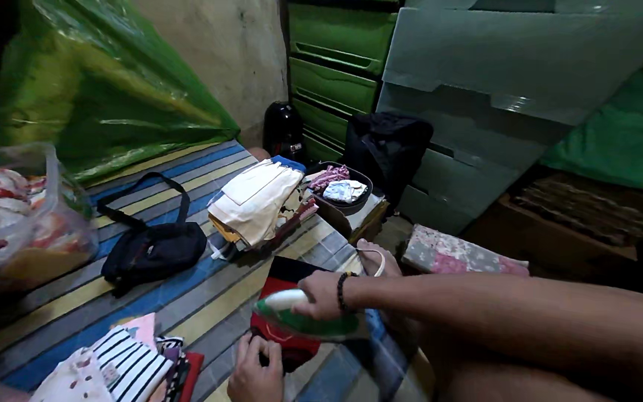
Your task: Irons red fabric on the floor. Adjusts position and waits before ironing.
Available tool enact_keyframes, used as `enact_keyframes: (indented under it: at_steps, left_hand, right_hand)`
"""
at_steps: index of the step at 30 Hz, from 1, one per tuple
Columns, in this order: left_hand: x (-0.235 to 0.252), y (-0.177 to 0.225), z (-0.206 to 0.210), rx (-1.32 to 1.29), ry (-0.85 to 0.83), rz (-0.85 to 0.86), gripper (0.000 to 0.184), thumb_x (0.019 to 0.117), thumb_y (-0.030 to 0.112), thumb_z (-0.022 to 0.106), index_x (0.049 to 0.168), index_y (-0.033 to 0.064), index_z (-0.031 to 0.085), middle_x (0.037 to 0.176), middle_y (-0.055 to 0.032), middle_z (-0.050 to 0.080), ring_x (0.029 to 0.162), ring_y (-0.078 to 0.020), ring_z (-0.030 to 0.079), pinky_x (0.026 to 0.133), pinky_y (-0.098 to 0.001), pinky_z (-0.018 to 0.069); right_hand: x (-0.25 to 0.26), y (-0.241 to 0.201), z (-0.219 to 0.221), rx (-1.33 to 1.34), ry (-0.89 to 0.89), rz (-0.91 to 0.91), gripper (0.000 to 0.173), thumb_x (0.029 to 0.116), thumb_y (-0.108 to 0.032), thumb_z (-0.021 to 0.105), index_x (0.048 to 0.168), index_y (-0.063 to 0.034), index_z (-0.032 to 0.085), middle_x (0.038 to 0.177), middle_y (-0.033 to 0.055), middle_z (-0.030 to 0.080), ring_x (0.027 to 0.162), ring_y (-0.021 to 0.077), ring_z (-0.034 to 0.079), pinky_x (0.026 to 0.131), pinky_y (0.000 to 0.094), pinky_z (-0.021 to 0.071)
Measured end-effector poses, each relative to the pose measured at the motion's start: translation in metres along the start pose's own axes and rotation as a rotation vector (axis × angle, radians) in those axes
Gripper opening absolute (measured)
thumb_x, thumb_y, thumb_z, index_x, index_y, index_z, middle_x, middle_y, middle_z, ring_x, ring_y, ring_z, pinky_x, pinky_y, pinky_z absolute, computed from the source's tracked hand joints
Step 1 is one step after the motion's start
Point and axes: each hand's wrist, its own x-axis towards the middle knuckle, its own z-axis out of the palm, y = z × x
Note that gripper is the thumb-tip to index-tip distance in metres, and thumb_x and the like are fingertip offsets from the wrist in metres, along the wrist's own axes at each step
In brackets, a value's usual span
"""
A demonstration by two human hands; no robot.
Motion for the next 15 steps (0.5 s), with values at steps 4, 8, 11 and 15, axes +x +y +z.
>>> enact_keyframes:
  at_steps: [4,8,11,15]
  left_hand:
    - [0.000,0.001,0.004,0.010,0.021,0.002,0.026,0.0859,0.027,0.063,0.068,0.0076,0.063,0.101,-0.0161,0.071,0.075,-0.0338,0.069,0.058,-0.0566,0.0503]
    - [-0.002,-0.001,0.005,-0.008,0.012,0.018,0.022,0.0856,0.024,0.067,0.074,0.0054,0.065,0.103,-0.0188,0.070,0.078,-0.0361,0.069,0.060,-0.0572,0.0514]
    - [-0.002,-0.004,0.006,-0.039,0.014,0.020,0.019,0.0858,0.020,0.069,0.078,0.0029,0.066,0.106,-0.0220,0.069,0.081,-0.0378,0.070,0.063,-0.0573,0.0531]
    - [-0.001,-0.004,0.006,-0.022,0.019,0.055,0.016,0.0831,0.015,0.068,0.077,0.0003,0.065,0.102,-0.0242,0.068,0.082,-0.0395,0.069,0.063,-0.0564,0.0538]
  right_hand:
    - [0.016,0.024,-0.020,0.078,0.176,0.218,0.057,0.1086,-0.048,0.048,0.121,0.0045,0.066,0.110,0.0242,0.070,0.105,0.0382,0.070,0.092,0.0586,0.0549]
    - [0.022,0.022,-0.031,0.184,0.257,0.331,0.056,0.1052,-0.050,0.053,0.112,0.0028,0.069,0.104,0.0220,0.071,0.095,0.0353,0.071,0.083,0.0556,0.0578]
    - [0.024,0.007,-0.023,0.238,0.154,0.213,0.056,0.1011,-0.052,0.061,0.118,0.0002,0.068,0.104,0.0196,0.070,0.090,0.0317,0.070,0.081,0.0525,0.0575]
    - [0.016,-0.023,-0.005,0.244,-0.006,0.057,0.054,0.1035,-0.049,0.060,0.114,0.0038,0.067,0.101,0.0211,0.068,0.088,0.0326,0.068,0.080,0.0543,0.0548]
